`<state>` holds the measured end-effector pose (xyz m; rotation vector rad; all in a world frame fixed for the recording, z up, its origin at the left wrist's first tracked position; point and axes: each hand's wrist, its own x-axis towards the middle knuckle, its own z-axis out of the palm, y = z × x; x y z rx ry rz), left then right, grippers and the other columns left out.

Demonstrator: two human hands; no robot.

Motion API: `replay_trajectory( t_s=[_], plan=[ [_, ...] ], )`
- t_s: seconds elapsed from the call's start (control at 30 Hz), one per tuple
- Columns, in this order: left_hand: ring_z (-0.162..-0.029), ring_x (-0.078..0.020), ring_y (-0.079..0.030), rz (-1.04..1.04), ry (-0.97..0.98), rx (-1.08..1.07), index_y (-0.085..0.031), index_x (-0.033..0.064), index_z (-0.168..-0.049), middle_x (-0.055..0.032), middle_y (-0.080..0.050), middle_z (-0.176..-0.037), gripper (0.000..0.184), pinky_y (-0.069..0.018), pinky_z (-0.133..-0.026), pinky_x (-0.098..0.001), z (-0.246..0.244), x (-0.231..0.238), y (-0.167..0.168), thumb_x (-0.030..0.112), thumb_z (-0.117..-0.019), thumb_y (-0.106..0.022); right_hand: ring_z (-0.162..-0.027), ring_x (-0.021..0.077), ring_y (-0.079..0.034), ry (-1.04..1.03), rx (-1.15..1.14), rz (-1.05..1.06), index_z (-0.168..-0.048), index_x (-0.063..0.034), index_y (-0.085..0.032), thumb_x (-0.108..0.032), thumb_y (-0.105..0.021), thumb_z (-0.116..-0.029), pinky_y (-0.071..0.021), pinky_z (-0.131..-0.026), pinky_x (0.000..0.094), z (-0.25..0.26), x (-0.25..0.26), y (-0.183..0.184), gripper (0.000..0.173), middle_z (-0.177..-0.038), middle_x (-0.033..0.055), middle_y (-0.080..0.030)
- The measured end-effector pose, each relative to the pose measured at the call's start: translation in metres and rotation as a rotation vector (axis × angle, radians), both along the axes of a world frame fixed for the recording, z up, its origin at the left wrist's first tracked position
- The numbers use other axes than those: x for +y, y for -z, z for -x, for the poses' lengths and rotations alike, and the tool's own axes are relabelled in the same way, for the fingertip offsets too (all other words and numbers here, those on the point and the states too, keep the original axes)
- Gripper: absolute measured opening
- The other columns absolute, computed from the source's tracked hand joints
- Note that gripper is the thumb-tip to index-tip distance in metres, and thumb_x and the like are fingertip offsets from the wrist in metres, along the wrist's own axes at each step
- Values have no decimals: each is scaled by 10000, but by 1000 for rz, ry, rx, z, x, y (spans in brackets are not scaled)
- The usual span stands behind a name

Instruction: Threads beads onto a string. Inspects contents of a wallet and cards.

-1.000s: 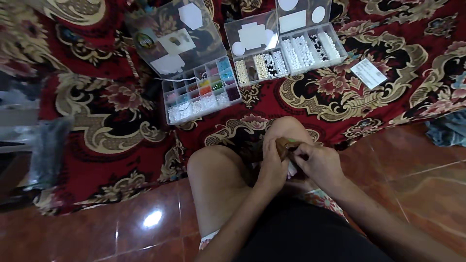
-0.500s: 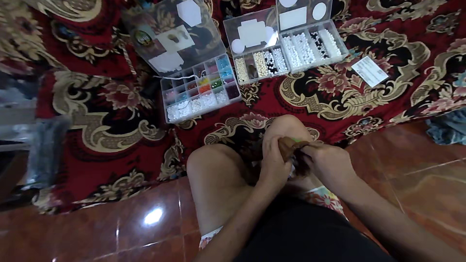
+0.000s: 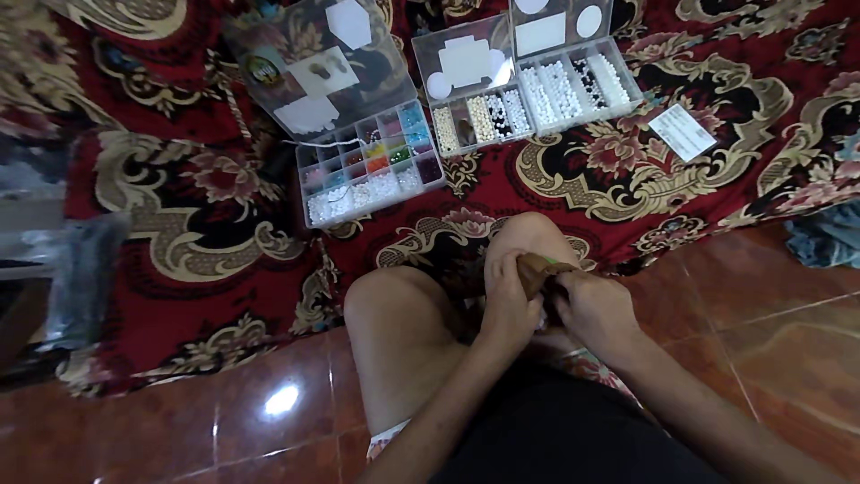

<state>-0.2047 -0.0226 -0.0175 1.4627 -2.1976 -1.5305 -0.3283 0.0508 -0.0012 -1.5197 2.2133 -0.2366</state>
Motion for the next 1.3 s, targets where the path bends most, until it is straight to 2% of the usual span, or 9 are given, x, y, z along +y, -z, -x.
replay_trajectory(
  t_s=[0.17,0.47,0.53,0.6,0.67,0.77,0.9,1.1,1.3],
  plan=[
    [-1298,-334,-536,2,-5,-5,-396,1,-1492,-268,-451,-1454,658,-491,-1047,-400,2,6,-4,39,-896,-672,-945,426,-709,-31,13,-259,-1015,39,-716,-143,-616,-966,-547,-733,575,-5,-7,-13,213,-1058,241,-709],
    [-1303,-333,-530,20,-16,-18,-387,17,-1505,-269,-439,-1463,680,-489,-1049,-386,1,5,-3,43,-890,-675,-954,410,-709,15,-31,-210,-989,44,-719,-138,-609,-963,-539,-769,559,-7,-10,-6,214,-1015,235,-716],
    [-1303,-337,-531,33,-20,14,-401,11,-1494,-270,-458,-1448,669,-485,-1056,-399,-1,5,-1,49,-888,-681,-917,415,-717,60,-85,-45,-990,49,-726,-120,-638,-951,-546,-767,585,-4,-1,-3,195,-976,235,-724],
    [-1300,-349,-530,49,-37,52,-416,-11,-1479,-278,-480,-1426,658,-477,-1061,-412,-2,5,1,51,-880,-683,-731,323,-730,82,-110,263,-926,-3,-738,-122,-656,-910,-579,-625,506,0,11,7,146,-832,156,-735],
    [-1325,-360,-504,20,-50,74,-409,-35,-1478,-290,-475,-1432,651,-452,-1086,-422,-3,2,1,56,-891,-676,-600,151,-635,133,-244,405,-898,-56,-725,-173,-626,-897,-524,-540,325,6,18,11,153,-742,54,-696],
    [-1355,-358,-480,-9,-68,94,-408,-51,-1473,-285,-474,-1447,640,-432,-1111,-427,-3,-1,5,58,-900,-672,-644,-54,-567,289,-705,353,-891,-76,-707,-163,-656,-902,-470,-595,120,17,22,2,101,-767,-64,-666],
    [-1366,-353,-463,-28,-61,99,-393,-49,-1478,-288,-453,-1461,649,-423,-1114,-423,-4,-1,5,47,-891,-654,-553,-51,-517,435,-1051,265,-869,-123,-703,-101,-684,-882,-415,-508,119,27,22,-2,32,-686,-118,-629],
    [-1391,-339,-448,-40,-68,117,-384,-72,-1478,-283,-453,-1475,648,-395,-1143,-420,-5,-2,5,39,-894,-643,-542,-44,-536,453,-1147,254,-870,-119,-722,-60,-705,-857,-423,-494,121,27,21,-4,62,-701,-96,-670],
    [-1325,-285,-538,-82,-149,105,-334,14,-1531,-232,-398,-1546,713,-498,-1051,-431,-6,-2,10,152,-923,-679,-557,-76,-488,274,-1566,308,-1174,-120,-718,-145,-693,-943,-376,-469,89,50,25,2,234,-922,-75,-717]
  ],
)
